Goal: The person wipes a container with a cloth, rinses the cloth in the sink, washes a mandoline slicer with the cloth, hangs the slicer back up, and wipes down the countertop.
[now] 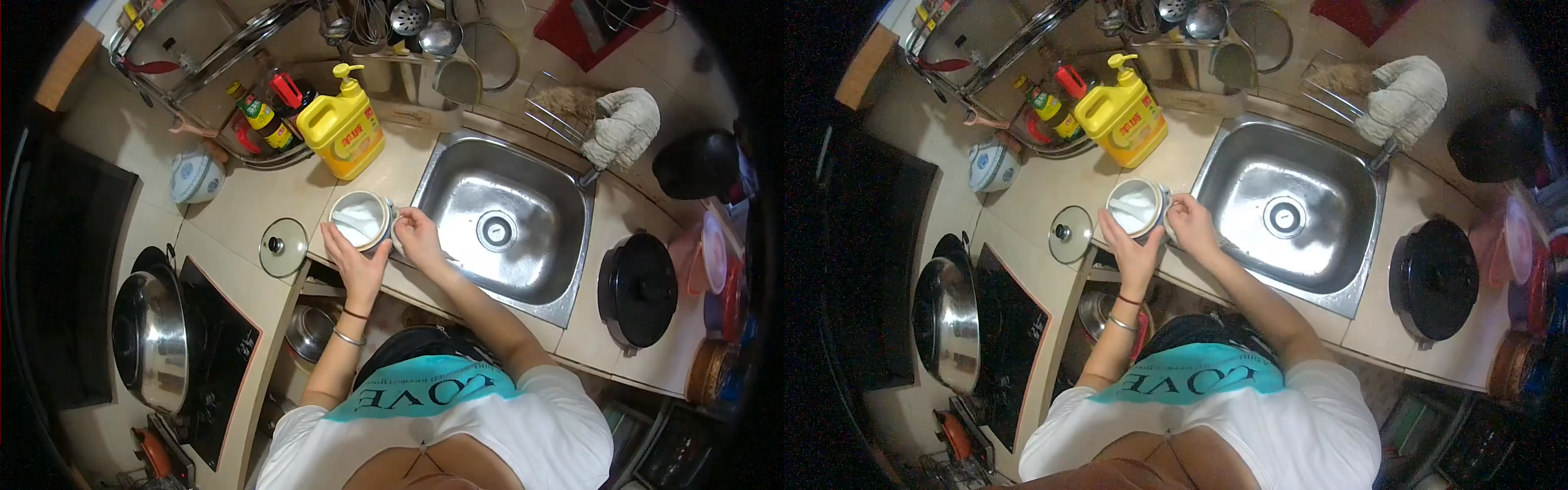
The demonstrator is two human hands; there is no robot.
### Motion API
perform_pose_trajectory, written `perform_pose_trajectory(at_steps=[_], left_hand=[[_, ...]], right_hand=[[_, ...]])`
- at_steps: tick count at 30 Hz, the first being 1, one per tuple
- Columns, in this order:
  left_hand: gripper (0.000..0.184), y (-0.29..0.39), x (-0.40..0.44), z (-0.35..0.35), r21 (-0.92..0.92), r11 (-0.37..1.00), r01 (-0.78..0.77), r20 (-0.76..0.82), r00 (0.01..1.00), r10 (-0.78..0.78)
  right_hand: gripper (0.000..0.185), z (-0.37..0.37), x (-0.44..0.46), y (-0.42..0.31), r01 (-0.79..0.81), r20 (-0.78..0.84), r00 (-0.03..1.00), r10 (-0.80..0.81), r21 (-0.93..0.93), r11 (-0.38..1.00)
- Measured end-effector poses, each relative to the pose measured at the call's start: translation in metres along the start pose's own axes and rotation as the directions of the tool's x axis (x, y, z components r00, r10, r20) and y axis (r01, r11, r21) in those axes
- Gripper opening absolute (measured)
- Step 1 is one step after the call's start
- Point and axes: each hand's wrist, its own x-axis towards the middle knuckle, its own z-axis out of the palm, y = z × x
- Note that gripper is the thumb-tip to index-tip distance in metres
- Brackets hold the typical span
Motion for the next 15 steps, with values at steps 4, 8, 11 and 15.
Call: perform_pose_trajectory(at_steps=[4, 8, 11, 15], left_hand=[[0.093, 0.013, -0.026, -0.017, -0.045, 0.999, -0.031, 0.12, 0.992, 0.037], [0.083, -0.015, -0.018, -0.028, -0.259, 0.965, 0.027, 0.161, 0.987, 0.015], [0.082, -0.034, 0.026, -0.05, -0.128, 0.981, -0.146, 0.29, 0.94, 0.177], [0.086, -0.047, 0.072, -0.06, -0.122, 0.921, -0.37, 0.505, 0.775, 0.378]], right_hand=[[0.021, -0.014, 0.024, -0.007, 0.048, -0.003, 0.999, -0.05, -0.182, 0.982], [0.024, -0.027, 0.038, -0.01, 0.07, 0.115, 0.993, -0.035, -0.319, 0.945], [0.024, -0.026, 0.028, -0.009, 0.079, 0.084, 0.995, -0.061, -0.233, 0.969], [0.021, -0.023, 0.022, 0.002, 0.064, 0.042, 0.997, -0.058, -0.167, 0.984]])
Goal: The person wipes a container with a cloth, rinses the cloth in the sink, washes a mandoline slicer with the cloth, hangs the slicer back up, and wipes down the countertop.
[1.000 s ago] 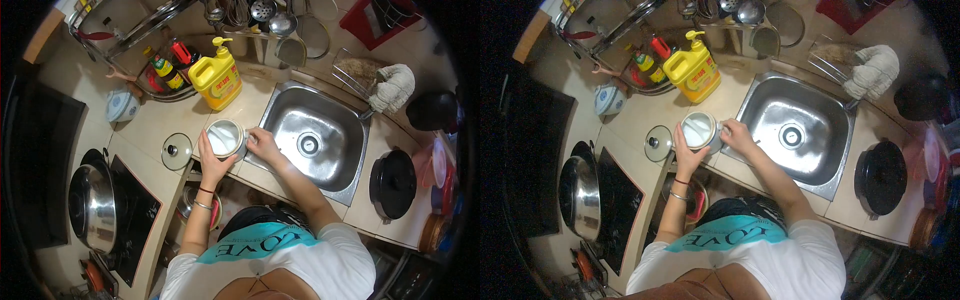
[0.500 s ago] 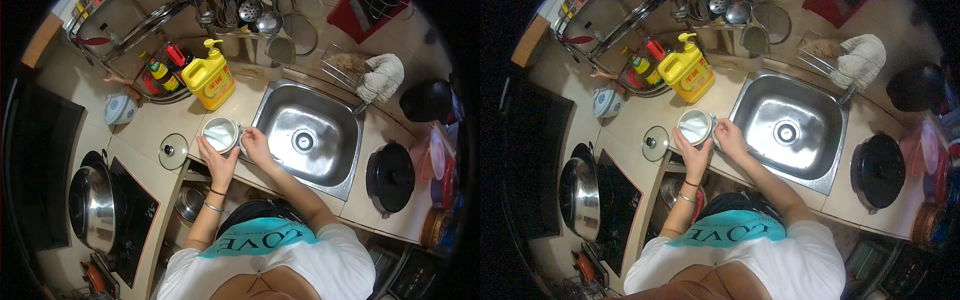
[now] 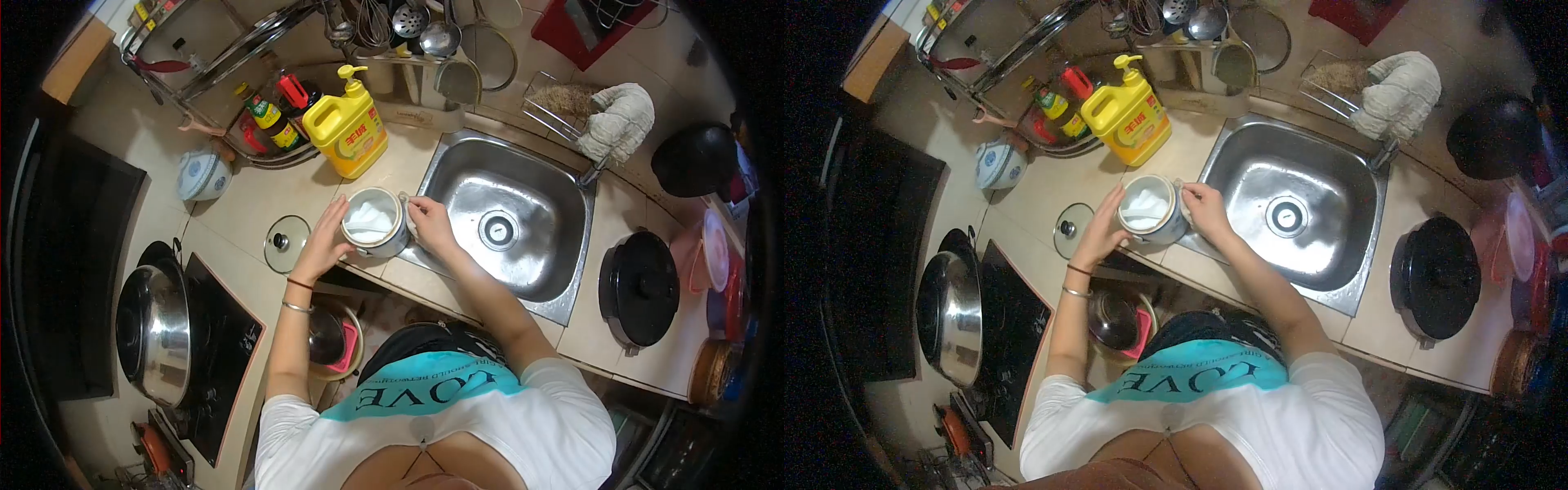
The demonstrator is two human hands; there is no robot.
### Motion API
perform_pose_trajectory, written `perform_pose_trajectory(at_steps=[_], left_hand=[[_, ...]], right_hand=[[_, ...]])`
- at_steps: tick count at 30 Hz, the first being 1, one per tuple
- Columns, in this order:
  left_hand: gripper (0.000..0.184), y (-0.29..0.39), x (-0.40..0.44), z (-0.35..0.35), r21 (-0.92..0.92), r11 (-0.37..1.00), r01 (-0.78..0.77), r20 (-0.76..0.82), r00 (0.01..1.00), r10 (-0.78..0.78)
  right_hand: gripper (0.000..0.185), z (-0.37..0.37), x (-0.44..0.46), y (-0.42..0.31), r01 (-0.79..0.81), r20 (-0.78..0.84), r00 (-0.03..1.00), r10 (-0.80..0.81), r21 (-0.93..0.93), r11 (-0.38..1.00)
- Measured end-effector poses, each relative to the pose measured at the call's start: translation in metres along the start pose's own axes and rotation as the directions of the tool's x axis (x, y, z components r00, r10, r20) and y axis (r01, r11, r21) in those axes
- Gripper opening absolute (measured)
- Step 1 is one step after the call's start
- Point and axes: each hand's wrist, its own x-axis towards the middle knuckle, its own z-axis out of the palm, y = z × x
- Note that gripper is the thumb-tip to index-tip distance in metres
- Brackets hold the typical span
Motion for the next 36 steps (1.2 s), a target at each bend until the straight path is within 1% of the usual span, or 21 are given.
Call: perform_pose_trajectory(at_steps=[1, 2, 5, 7, 8, 9, 10, 11, 12, 13, 14, 15, 16, 18, 20, 21, 22, 24, 27, 30, 36], left_hand=[[0.087, -0.001, 0.001, -0.003, -0.012, 1.0, -0.02, 0.026, 0.999, 0.02], [0.087, -0.001, 0.0, -0.003, -0.014, 1.0, -0.027, -0.001, 1.0, 0.027], [0.088, -0.003, -0.002, 0.005, -0.022, 0.998, -0.054, -0.083, 0.995, 0.052], [0.088, -0.003, -0.004, 0.011, -0.026, 0.997, -0.079, -0.141, 0.987, 0.074], [0.088, -0.001, -0.006, 0.015, 0.014, 0.997, -0.075, -0.182, 0.98, 0.076], [0.088, 0.003, -0.008, 0.02, 0.055, 0.996, -0.068, -0.222, 0.972, 0.079], [0.088, 0.008, -0.011, 0.027, 0.095, 0.994, -0.061, -0.262, 0.961, 0.084], [0.084, 0.016, -0.014, 0.035, 0.203, 0.978, -0.034, -0.32, 0.942, 0.099], [0.082, 0.026, -0.016, 0.045, 0.268, 0.963, 0.036, -0.371, 0.926, 0.069], [0.08, 0.036, -0.016, 0.055, 0.326, 0.939, 0.106, -0.422, 0.906, 0.045], [0.078, 0.045, -0.015, 0.064, 0.379, 0.909, 0.173, -0.471, 0.881, 0.028], [0.077, 0.051, -0.014, 0.068, 0.397, 0.888, 0.233, -0.482, 0.876, -0.014], [0.077, 0.056, -0.013, 0.071, 0.403, 0.878, 0.259, -0.491, 0.871, -0.031], [0.077, 0.062, -0.01, 0.074, 0.413, 0.856, 0.312, -0.514, 0.855, -0.064], [0.076, 0.063, -0.008, 0.071, 0.436, 0.845, 0.309, -0.504, 0.862, -0.055], [0.075, 0.063, -0.008, 0.069, 0.436, 0.846, 0.306, -0.497, 0.866, -0.057], [0.075, 0.063, -0.008, 0.069, 0.436, 0.847, 0.306, -0.489, 0.87, -0.063], [0.074, 0.061, -0.005, 0.075, 0.386, 0.868, 0.313, -0.528, 0.847, -0.071], [0.073, 0.061, -0.001, 0.084, 0.334, 0.887, 0.318, -0.564, 0.822, -0.082], [0.072, 0.058, 0.002, 0.088, 0.323, 0.894, 0.311, -0.571, 0.817, -0.078], [0.07, 0.056, 0.003, 0.089, 0.328, 0.896, 0.3, -0.571, 0.819, -0.065]], right_hand=[[0.021, 0.002, 0.0, 0.007, 0.018, -0.009, 1.0, -0.018, 0.012, 1.0], [0.02, 0.005, 0.0, 0.014, 0.038, -0.021, 0.999, -0.038, 0.024, 0.999], [0.021, 0.01, -0.02, 0.009, 0.085, -0.128, 0.988, -0.088, -0.026, 0.996], [0.021, 0.019, -0.038, 0.011, 0.053, -0.204, 0.978, -0.04, 0.061, 0.997], [0.021, 0.023, -0.043, 0.011, 0.04, -0.239, 0.971, -0.013, 0.105, 0.994], [0.021, 0.021, -0.045, 0.004, -0.002, -0.219, 0.975, 0.04, 0.173, 0.985], [0.021, 0.018, -0.042, -0.001, -0.009, -0.205, 0.978, 0.035, 0.126, 0.992], [0.021, 0.012, -0.031, -0.005, -0.014, -0.192, 0.981, 0.029, 0.077, 0.997], [0.022, 0.008, -0.019, -0.01, -0.018, -0.181, 0.983, 0.023, 0.029, 0.999], [0.022, 0.005, -0.006, -0.016, -0.082, -0.145, 0.985, 0.092, 0.076, 0.994], [0.022, 0.004, 0.005, -0.019, -0.099, -0.132, 0.986, 0.105, 0.054, 0.994], [0.022, 0.003, 0.013, -0.022, -0.117, -0.122, 0.985, 0.12, 0.03, 0.993], [0.023, 0.001, 0.017, -0.024, -0.134, -0.114, 0.984, 0.134, 0.006, 0.991], [0.023, -0.002, 0.009, -0.028, -0.184, -0.107, 0.975, 0.195, 0.101, 0.978], [0.024, -0.002, -0.01, -0.029, -0.236, -0.079, 0.964, 0.254, 0.191, 0.953], [0.024, 0.0, -0.018, -0.01, -0.251, -0.025, 0.962, 0.273, 0.321, 0.913], [0.022, 0.001, -0.033, -0.022, -0.285, 0.016, 0.954, 0.3, 0.364, 0.887], [0.02, 0.013, -0.046, -0.021, -0.292, 0.026, 0.954, 0.299, 0.312, 0.904], [0.021, 0.015, -0.038, -0.028, -0.197, -0.079, 0.976, 0.204, 0.087, 0.976], [0.021, 0.016, -0.023, -0.017, -0.182, -0.117, 0.977, 0.178, -0.026, 0.983], [0.018, 0.018, -0.006, -0.024, -0.291, -0.147, 0.946, 0.289, 0.006, 0.957]])
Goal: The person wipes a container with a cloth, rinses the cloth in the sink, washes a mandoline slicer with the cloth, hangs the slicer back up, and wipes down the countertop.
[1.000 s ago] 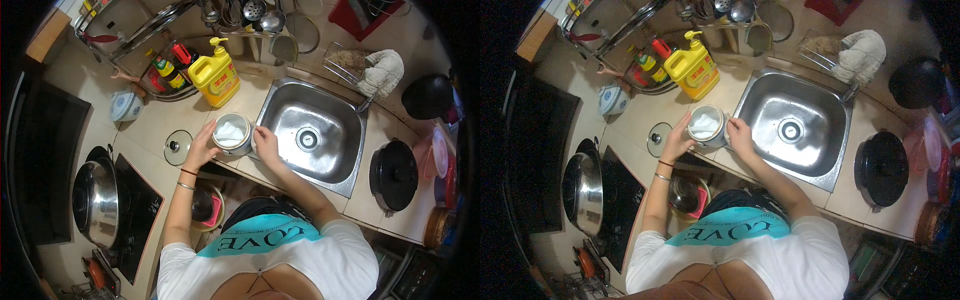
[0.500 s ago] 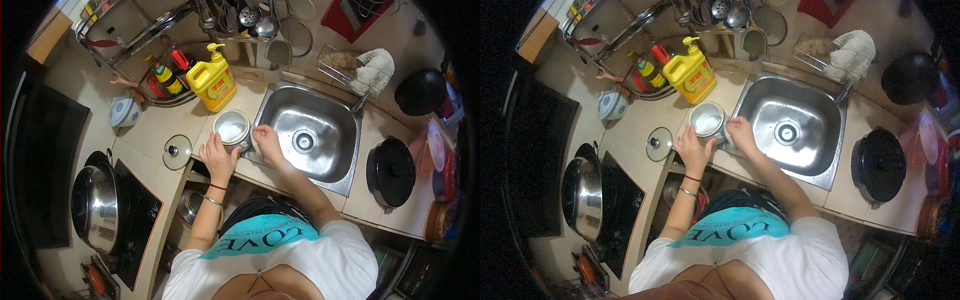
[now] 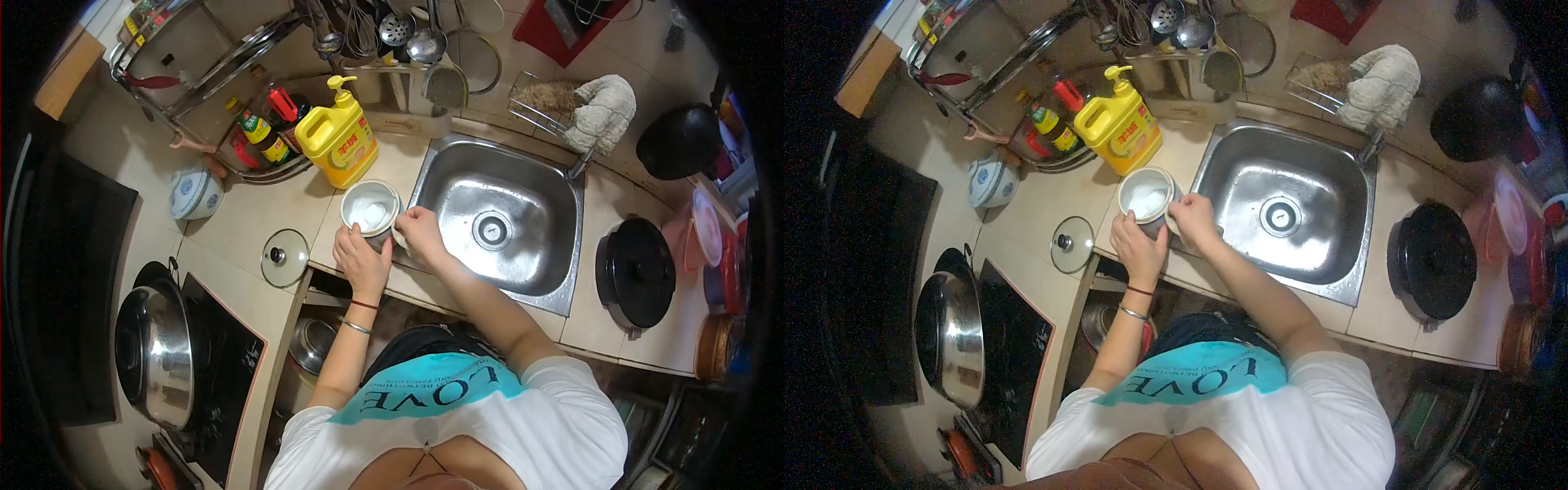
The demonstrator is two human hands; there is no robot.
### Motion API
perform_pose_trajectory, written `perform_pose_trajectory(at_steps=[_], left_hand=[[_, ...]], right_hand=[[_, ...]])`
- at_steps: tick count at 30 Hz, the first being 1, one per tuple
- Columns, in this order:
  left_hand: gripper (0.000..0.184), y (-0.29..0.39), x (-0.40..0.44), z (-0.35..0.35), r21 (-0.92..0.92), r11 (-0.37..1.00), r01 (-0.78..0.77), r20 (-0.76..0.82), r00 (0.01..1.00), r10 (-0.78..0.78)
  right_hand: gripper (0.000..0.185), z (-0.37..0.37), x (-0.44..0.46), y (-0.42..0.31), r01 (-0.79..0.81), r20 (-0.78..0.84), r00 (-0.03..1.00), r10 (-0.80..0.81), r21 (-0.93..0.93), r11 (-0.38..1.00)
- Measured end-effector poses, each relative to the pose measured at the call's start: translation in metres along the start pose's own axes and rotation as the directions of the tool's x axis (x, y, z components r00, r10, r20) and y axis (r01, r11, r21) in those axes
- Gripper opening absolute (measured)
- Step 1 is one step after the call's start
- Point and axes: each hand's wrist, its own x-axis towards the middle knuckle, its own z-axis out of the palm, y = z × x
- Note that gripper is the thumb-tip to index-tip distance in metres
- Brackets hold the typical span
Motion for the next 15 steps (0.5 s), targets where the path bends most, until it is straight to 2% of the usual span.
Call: perform_pose_trajectory(at_steps=[3, 6, 7, 10, 14, 15], left_hand=[[0.069, -0.002, 0.0, 0.003, 0.002, 1.0, -0.008, -0.022, 1.0, 0.008], [0.069, -0.003, -0.002, 0.006, 0.007, 1.0, -0.009, -0.046, 0.999, 0.009], [0.069, -0.004, -0.002, 0.007, 0.009, 1.0, -0.009, -0.054, 0.999, 0.009], [0.069, -0.005, -0.001, 0.004, -0.012, 0.999, -0.034, -0.071, 0.997, 0.033], [0.069, -0.008, -0.002, 0.007, -0.022, 0.999, -0.025, -0.067, 0.997, 0.024], [0.069, -0.008, -0.002, 0.007, -0.016, 1.0, -0.024, -0.063, 0.998, 0.023]], right_hand=[[0.01, 0.004, 0.013, 0.001, -0.217, 0.079, 0.976, 0.203, 0.27, 0.938], [0.009, 0.001, 0.014, 0.004, -0.332, 0.124, 0.943, 0.308, 0.345, 0.878], [0.01, -0.001, 0.02, 0.015, -0.432, 0.216, 0.901, 0.376, 0.376, 0.819], [0.01, -0.014, 0.019, 0.031, -0.422, 0.211, 0.899, 0.383, 0.19, 0.886], [0.009, -0.019, 0.004, 0.014, -0.35, 0.211, 0.936, 0.282, 0.465, 0.813], [0.008, -0.02, 0.001, 0.005, -0.275, 0.2, 0.957, 0.208, 0.411, 0.869]])
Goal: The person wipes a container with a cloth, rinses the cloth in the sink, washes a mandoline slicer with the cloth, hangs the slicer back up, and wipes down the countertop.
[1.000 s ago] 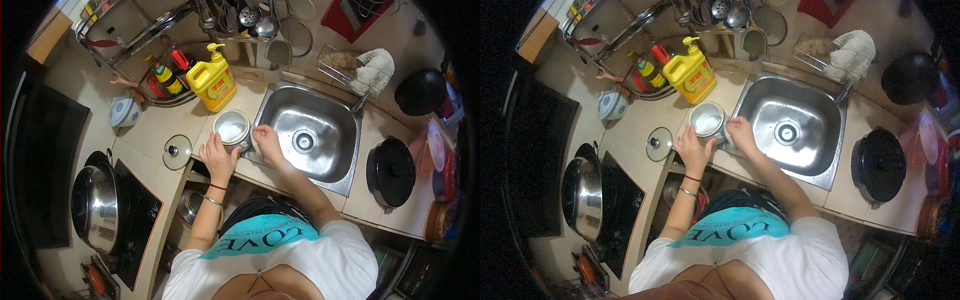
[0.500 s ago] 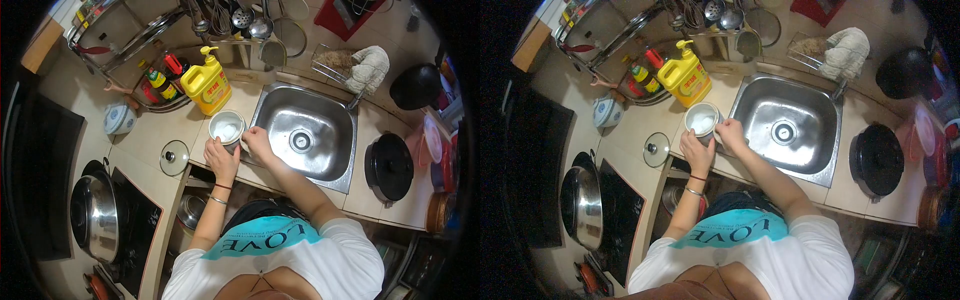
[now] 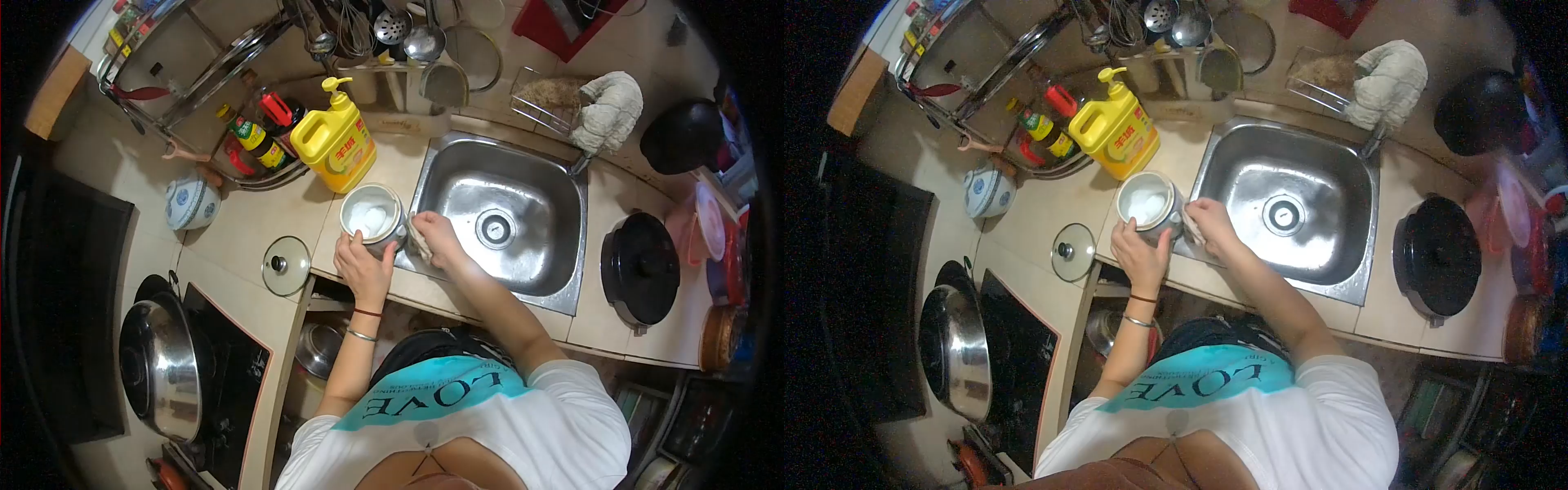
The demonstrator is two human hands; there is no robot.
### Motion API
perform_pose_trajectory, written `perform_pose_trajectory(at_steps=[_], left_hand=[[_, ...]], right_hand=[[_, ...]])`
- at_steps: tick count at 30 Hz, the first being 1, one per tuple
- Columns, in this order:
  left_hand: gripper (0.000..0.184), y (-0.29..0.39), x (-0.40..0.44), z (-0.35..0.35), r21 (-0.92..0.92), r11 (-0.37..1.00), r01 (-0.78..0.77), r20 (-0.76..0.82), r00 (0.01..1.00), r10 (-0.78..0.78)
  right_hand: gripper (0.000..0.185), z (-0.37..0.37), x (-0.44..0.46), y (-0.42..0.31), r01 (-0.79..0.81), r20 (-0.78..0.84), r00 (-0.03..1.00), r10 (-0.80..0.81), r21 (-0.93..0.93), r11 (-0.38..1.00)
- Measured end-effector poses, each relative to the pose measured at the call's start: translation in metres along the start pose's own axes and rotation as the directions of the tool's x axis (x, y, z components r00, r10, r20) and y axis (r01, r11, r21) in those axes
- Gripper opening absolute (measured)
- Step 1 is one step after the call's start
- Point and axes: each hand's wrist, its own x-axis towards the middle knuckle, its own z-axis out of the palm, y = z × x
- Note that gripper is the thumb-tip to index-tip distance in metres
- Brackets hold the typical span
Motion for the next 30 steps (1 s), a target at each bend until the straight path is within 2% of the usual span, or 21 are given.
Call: perform_pose_trajectory(at_steps=[2, 3, 5, 8, 11, 14, 20, 23, 27, 30], left_hand=[[0.07, 0.0, 0.0, 0.0, 0.012, 1.0, -0.001, 0.005, 1.0, 0.001], [0.071, 0.0, 0.0, 0.0, 0.017, 1.0, -0.004, 0.006, 1.0, 0.004], [0.071, 0.001, 0.0, 0.001, 0.013, 1.0, -0.007, 0.006, 1.0, 0.007], [0.072, 0.0, -0.001, 0.003, -0.002, 1.0, -0.013, 0.005, 1.0, 0.013], [0.072, 0.001, -0.003, 0.005, -0.003, 1.0, -0.018, 0.01, 1.0, 0.018], [0.072, 0.001, -0.002, 0.004, -0.007, 1.0, -0.018, 0.022, 1.0, 0.018], [0.072, 0.002, -0.005, 0.005, -0.001, 1.0, -0.003, 0.045, 0.999, 0.003], [0.071, 0.0, -0.006, 0.004, 0.018, 1.0, 0.002, 0.082, 0.997, -0.003], [0.07, -0.002, -0.004, 0.001, 0.015, 1.0, -0.005, 0.087, 0.996, 0.004], [0.069, -0.002, -0.004, 0.001, -0.02, 1.0, 0.004, 0.058, 0.998, -0.003]], right_hand=[[0.009, 0.006, -0.006, -0.013, 0.158, 0.061, 0.987, -0.15, -0.151, 0.976], [0.01, 0.006, -0.007, -0.013, 0.281, 0.104, 0.96, -0.261, -0.287, 0.916], [0.012, 0.001, -0.009, -0.013, 0.496, 0.234, 0.865, -0.443, -0.52, 0.695], [0.01, -0.005, -0.01, -0.01, 0.666, 0.357, 0.736, -0.575, -0.534, 0.521], [0.007, -0.006, -0.012, -0.013, 0.793, 0.464, 0.595, -0.656, -0.47, 0.387], [0.008, -0.006, -0.014, -0.018, 0.811, 0.506, 0.564, -0.653, -0.49, 0.32], [0.016, -0.006, -0.014, -0.01, 0.843, 0.523, 0.509, -0.684, -0.463, 0.273], [0.016, -0.001, -0.022, -0.005, 0.886, 0.644, 0.435, -0.629, -0.429, 0.174], [0.015, -0.002, -0.036, -0.013, 0.84, 0.683, 0.512, -0.521, -0.524, 0.14], [0.011, -0.014, -0.039, -0.022, 0.843, 0.685, 0.524, -0.507, -0.501, 0.195]])
